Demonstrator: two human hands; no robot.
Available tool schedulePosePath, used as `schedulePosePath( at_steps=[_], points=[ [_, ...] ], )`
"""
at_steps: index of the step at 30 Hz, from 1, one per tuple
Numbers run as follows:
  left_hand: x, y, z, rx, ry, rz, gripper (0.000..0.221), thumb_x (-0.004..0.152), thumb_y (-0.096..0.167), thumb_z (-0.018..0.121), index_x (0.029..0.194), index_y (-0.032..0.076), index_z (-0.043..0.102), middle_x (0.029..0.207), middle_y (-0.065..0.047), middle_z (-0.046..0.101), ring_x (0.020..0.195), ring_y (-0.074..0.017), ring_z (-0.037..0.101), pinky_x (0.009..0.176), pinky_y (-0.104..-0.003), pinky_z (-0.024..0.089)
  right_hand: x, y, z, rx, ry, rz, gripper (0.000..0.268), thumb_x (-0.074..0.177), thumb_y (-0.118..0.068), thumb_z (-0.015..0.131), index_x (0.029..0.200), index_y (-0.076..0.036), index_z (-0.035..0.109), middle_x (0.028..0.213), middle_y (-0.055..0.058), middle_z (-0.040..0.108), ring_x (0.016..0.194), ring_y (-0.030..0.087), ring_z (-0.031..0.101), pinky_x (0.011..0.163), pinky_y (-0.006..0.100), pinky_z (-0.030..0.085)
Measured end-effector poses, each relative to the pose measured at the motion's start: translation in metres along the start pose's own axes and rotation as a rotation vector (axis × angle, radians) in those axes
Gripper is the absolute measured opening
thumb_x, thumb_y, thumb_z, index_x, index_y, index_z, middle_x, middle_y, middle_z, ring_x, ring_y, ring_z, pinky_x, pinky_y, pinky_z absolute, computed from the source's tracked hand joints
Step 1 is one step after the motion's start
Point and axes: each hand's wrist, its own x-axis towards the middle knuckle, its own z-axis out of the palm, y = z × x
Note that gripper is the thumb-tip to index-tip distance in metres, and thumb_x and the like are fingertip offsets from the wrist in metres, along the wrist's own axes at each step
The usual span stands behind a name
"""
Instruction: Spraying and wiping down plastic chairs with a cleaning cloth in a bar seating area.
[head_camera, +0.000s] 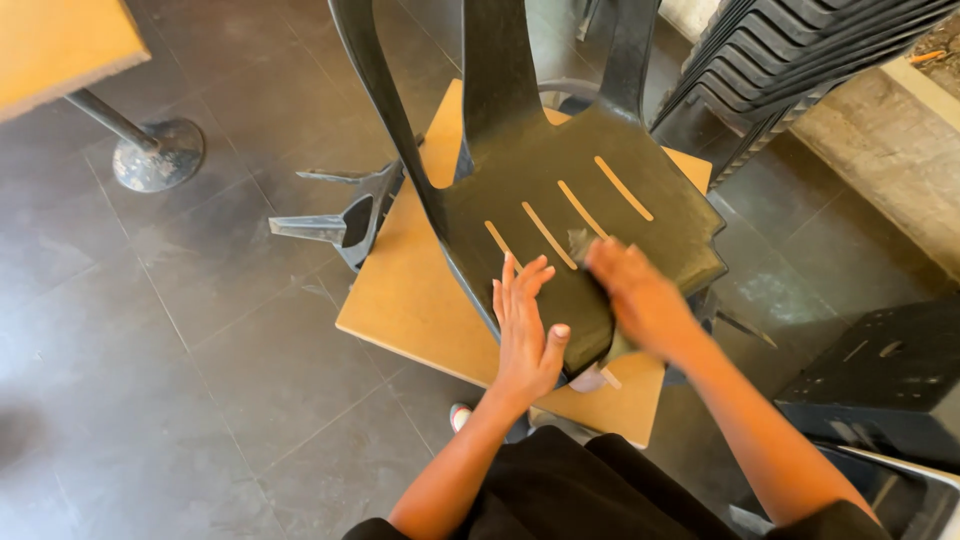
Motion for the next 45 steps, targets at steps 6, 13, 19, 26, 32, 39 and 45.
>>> schedulePosePath(
  at_steps=[6,13,19,26,32,39,45],
  points=[
    [0.009,0.010,0.008,0.330,0.024,0.070,0.058,0.091,0.025,0.074,0.140,0.005,0.050,0.146,-0.016,0.050,0.151,-0.0446,0.031,0.119,-0.065,0.018,0.010,0.009,-0.018,-0.185,-0.082,-0.045,0.068,0.072,0.006,0.059,0.139,-0.005,0.055,0.150,0.014,0.049,0.144,0.036,0.044,0.117,0.055,0.033],
    [0.021,0.006,0.020,0.377,0.077,0.061,0.043,0.089,0.018,0.075,0.127,0.006,0.061,0.133,-0.014,0.061,0.141,-0.0401,0.045,0.108,-0.051,0.039,0.039,0.155,-0.039,0.018,0.227,0.316,0.055,0.088,-0.005,0.058,0.142,-0.019,0.059,0.138,0.017,0.059,0.118,0.035,0.059,0.093,0.044,0.046],
    [0.058,-0.051,-0.008,0.402,0.382,0.169,0.020,0.092,0.007,0.071,0.110,0.006,0.063,0.106,-0.014,0.068,0.108,-0.0340,0.066,0.092,-0.042,0.055,0.023,0.118,-0.025,0.369,0.206,0.553,0.050,0.095,-0.015,0.056,0.145,-0.015,0.053,0.124,0.016,0.067,0.092,0.030,0.064,0.084,0.036,0.050],
    [0.080,-0.053,-0.045,0.183,0.661,-0.046,0.009,0.105,0.004,0.061,0.113,0.002,0.065,0.089,-0.007,0.072,0.081,-0.0143,0.069,0.076,-0.029,0.052,0.011,0.069,-0.006,-0.042,0.309,0.204,0.048,0.091,-0.011,0.061,0.138,-0.006,0.056,0.146,0.025,0.051,0.136,0.040,0.046,0.110,0.053,0.038],
    [-0.011,-0.035,0.063,-0.527,0.226,-0.423,0.039,0.106,0.032,0.048,0.099,0.000,0.070,0.070,-0.004,0.066,0.052,-0.0066,0.059,0.046,-0.020,0.043,0.021,0.068,-0.027,-0.013,0.087,-0.091,0.046,0.092,-0.010,0.058,0.137,-0.006,0.057,0.151,0.012,0.052,0.146,0.031,0.042,0.117,0.055,0.031],
    [0.003,0.002,0.036,-0.550,-0.549,-0.533,0.037,0.103,0.033,0.054,0.115,-0.001,0.065,0.095,-0.008,0.073,0.083,-0.0134,0.072,0.074,-0.028,0.055,0.035,0.044,-0.012,0.190,-0.116,-0.251,0.058,0.087,0.001,0.054,0.145,-0.005,0.054,0.157,0.012,0.048,0.149,0.033,0.040,0.120,0.047,0.036],
    [0.093,-0.038,-0.060,-0.258,-0.128,-0.241,0.020,0.104,0.016,0.059,0.109,0.000,0.070,0.084,-0.007,0.073,0.078,-0.0160,0.070,0.073,-0.030,0.053,0.107,0.123,-0.006,-0.295,-0.053,-0.042,0.062,0.079,0.004,0.058,0.139,-0.007,0.057,0.155,0.015,0.046,0.145,0.035,0.039,0.119,0.050,0.028]
  ],
)
